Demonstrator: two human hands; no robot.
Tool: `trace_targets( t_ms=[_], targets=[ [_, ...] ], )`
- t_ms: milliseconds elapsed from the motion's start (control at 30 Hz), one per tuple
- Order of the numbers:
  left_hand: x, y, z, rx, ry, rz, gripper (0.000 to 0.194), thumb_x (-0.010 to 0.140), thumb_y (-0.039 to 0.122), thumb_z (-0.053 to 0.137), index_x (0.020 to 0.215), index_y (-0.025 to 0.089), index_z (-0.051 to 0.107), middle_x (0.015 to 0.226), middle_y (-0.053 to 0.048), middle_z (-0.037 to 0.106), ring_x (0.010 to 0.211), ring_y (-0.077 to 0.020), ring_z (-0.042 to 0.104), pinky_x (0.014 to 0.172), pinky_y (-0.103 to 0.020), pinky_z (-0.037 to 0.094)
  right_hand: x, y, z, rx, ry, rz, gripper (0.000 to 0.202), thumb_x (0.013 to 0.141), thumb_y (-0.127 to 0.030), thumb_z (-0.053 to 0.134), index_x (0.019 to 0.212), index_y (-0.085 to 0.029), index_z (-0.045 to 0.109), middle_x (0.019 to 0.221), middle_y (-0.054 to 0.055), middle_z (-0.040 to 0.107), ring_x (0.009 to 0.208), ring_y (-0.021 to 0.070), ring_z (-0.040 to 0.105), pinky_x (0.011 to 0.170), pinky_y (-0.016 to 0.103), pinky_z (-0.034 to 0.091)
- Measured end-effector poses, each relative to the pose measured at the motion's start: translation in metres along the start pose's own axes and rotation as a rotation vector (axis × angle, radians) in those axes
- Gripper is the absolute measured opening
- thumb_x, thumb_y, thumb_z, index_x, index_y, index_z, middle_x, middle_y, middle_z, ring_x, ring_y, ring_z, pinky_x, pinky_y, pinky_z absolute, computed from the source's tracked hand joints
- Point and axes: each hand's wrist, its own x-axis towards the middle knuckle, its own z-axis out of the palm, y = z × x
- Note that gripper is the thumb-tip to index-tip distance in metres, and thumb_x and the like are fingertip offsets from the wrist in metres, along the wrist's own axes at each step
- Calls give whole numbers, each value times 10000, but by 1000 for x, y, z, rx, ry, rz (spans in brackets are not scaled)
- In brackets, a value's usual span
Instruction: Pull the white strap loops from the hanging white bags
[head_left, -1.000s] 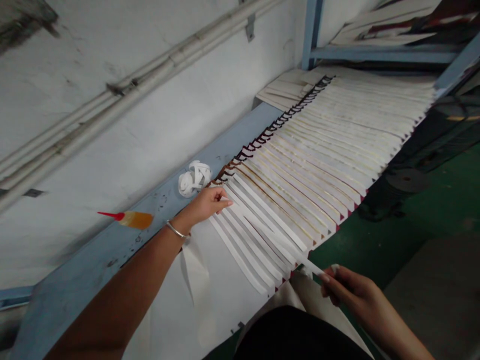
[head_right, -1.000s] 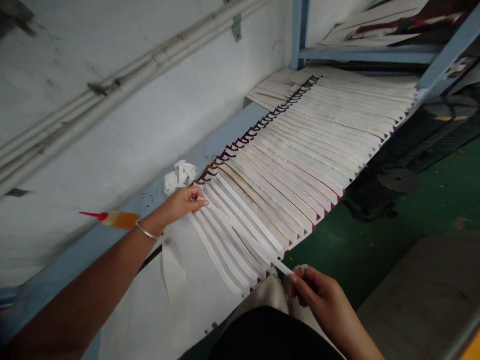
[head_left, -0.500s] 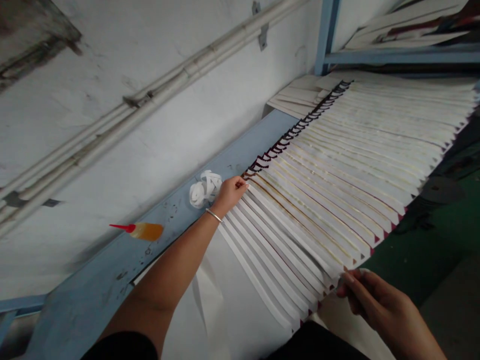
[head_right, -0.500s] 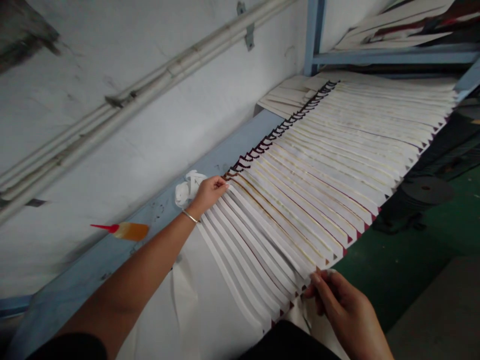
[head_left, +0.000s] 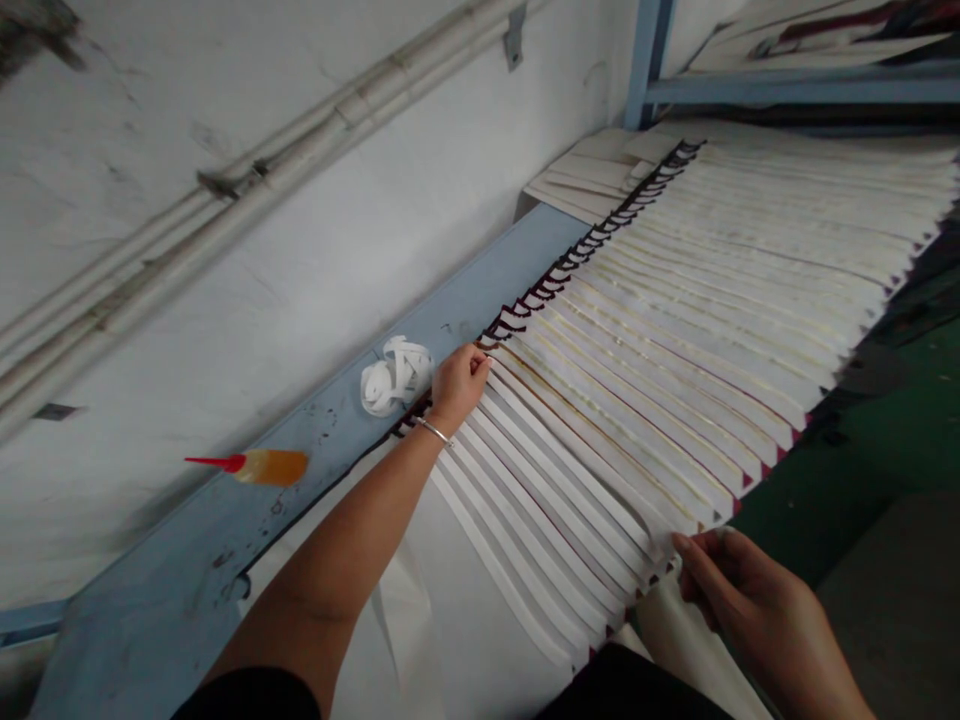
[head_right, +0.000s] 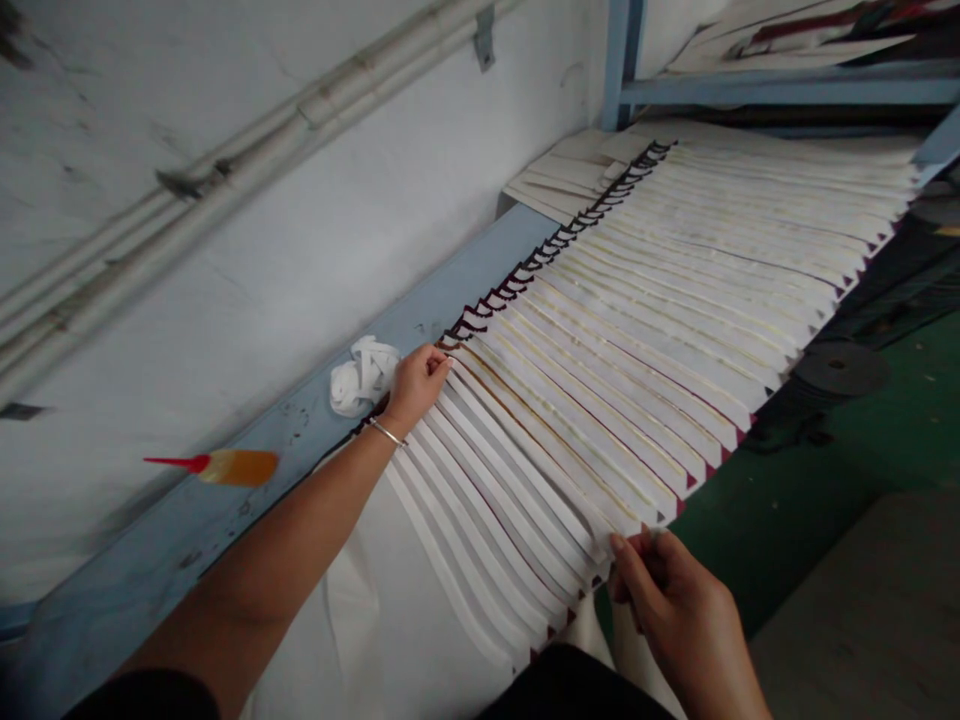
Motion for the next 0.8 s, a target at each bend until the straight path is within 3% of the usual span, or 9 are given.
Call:
trace_targets(
  t_ms=[800],
  targets=[
    [8,9,4,211,-17,-39,121,869,275,560,850,174,626,763,-40,662,725,-179,598,694,-274,439,16,6,6,-201,77,-112,381,895,-544,537,679,-234,490,507,-16,573,452,135,499,492,253,341]
  ],
)
